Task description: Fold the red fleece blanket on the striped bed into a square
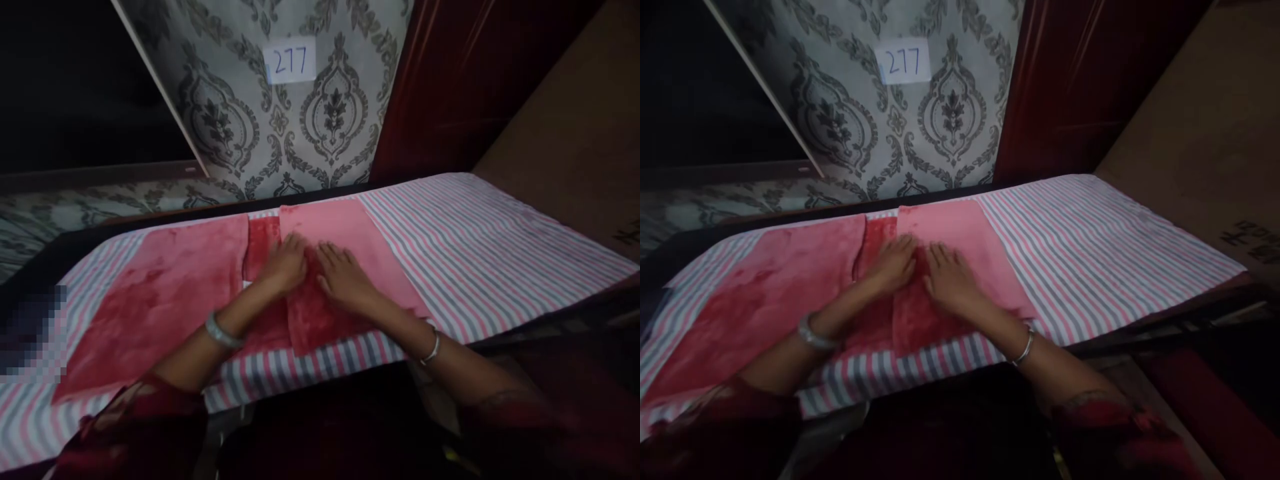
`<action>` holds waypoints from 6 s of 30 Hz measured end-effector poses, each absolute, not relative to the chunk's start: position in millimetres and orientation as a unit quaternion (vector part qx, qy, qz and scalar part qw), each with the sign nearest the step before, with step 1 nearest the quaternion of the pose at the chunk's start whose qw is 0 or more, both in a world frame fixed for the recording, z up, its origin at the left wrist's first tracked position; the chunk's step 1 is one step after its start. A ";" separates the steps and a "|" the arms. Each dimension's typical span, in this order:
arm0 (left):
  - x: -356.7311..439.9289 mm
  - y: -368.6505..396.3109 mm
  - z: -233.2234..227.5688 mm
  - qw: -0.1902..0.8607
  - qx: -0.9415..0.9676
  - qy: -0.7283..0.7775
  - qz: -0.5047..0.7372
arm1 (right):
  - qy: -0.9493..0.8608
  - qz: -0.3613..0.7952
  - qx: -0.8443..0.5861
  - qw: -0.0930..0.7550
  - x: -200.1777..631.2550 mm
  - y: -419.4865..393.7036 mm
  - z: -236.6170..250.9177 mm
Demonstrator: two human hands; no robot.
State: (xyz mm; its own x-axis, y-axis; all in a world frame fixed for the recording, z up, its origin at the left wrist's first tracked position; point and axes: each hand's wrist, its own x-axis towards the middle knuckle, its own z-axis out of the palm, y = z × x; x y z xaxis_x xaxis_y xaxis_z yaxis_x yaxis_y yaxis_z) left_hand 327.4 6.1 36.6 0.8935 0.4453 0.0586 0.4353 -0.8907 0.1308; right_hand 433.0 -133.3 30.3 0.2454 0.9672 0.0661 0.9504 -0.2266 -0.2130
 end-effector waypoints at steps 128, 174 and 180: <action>213.6 -74.2 -6.7 0.103 0.957 0.053 0.265 | -0.579 -0.125 -0.715 0.370 451.1 -278.2 -24.8; 215.0 -37.2 24.3 0.341 0.871 0.217 0.279 | -0.676 -0.127 -0.637 0.347 382.3 -193.7 -14.8; 287.1 46.3 57.6 0.423 0.804 0.384 0.165 | -0.681 -0.066 -0.594 0.422 384.1 -188.9 -32.4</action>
